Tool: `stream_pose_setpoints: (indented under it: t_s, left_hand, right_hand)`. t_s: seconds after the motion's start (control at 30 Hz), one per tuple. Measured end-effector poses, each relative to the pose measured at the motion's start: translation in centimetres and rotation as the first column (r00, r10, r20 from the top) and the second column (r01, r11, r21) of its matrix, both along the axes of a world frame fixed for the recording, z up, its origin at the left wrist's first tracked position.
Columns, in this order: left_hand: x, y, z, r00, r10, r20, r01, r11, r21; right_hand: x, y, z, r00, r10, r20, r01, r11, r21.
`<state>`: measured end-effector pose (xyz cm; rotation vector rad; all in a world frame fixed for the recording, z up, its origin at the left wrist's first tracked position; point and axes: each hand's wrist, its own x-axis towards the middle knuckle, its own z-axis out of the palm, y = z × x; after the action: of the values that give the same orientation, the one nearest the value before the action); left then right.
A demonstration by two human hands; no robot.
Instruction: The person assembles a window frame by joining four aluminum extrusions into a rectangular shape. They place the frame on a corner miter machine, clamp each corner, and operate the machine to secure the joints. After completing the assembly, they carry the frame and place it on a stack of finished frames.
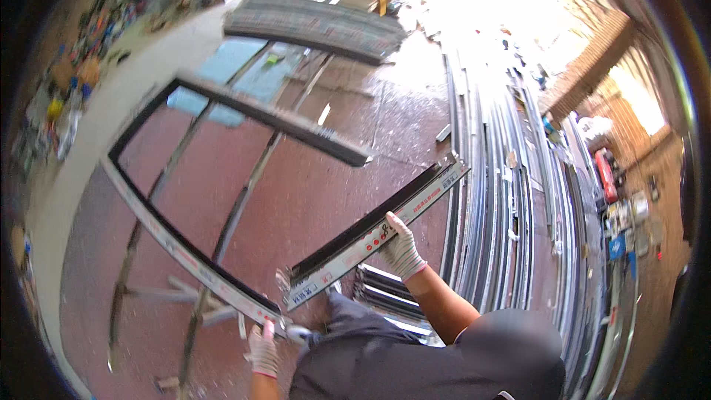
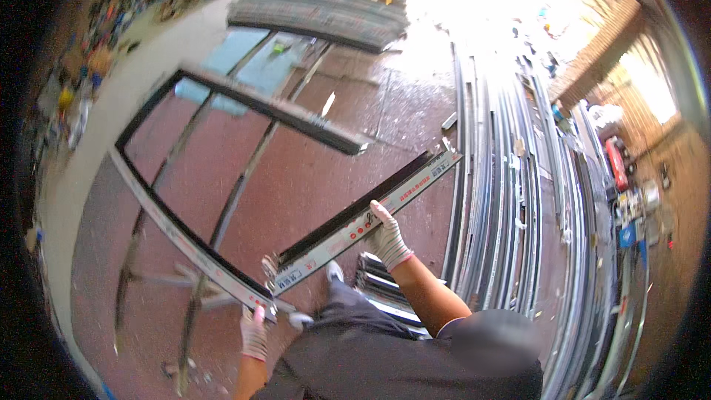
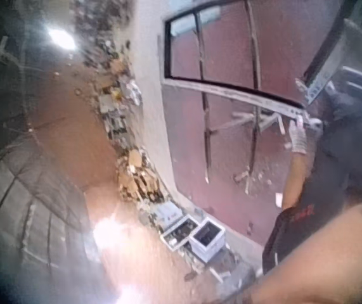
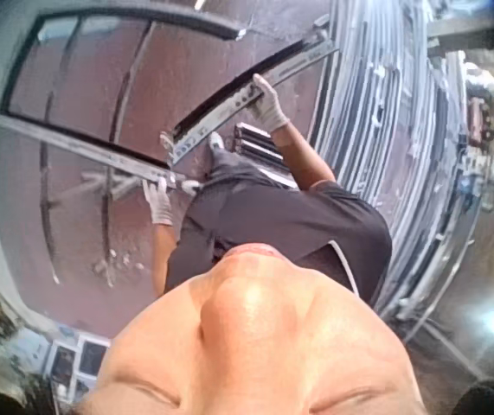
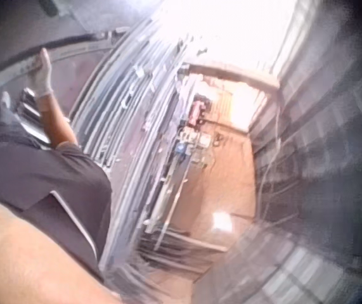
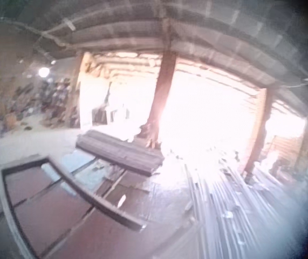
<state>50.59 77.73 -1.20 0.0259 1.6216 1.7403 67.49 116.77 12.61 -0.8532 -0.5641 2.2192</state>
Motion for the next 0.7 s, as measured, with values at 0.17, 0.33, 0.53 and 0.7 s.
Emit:
stream_pose_setpoints:
  t_s: [0.17,0.33,0.53,0.7]
  left_hand:
    - [0.6,-2.2,2.5,0.940,-0.190,-0.283,0.009,0.845,-0.535]
    - [2.4,0.3,4.6,0.880,0.125,-0.459,-0.305,0.889,-0.342]
    - [4.9,2.0,8.0,0.928,-0.055,-0.369,-0.198,0.766,-0.612]
    - [4.8,2.0,10.1,0.829,-0.419,-0.370,-0.042,0.614,-0.788]
  right_hand:
    - [-0.4,1.6,-2.0,0.961,0.203,0.187,-0.195,0.979,-0.059]
    - [0.7,1.6,-3.3,0.927,0.320,0.197,-0.289,0.942,-0.172]
    - [2.2,1.1,-5.9,0.884,0.421,0.205,-0.332,0.872,-0.361]
    - [0.2,-1.4,-8.8,0.866,0.432,0.251,-0.312,0.860,-0.403]
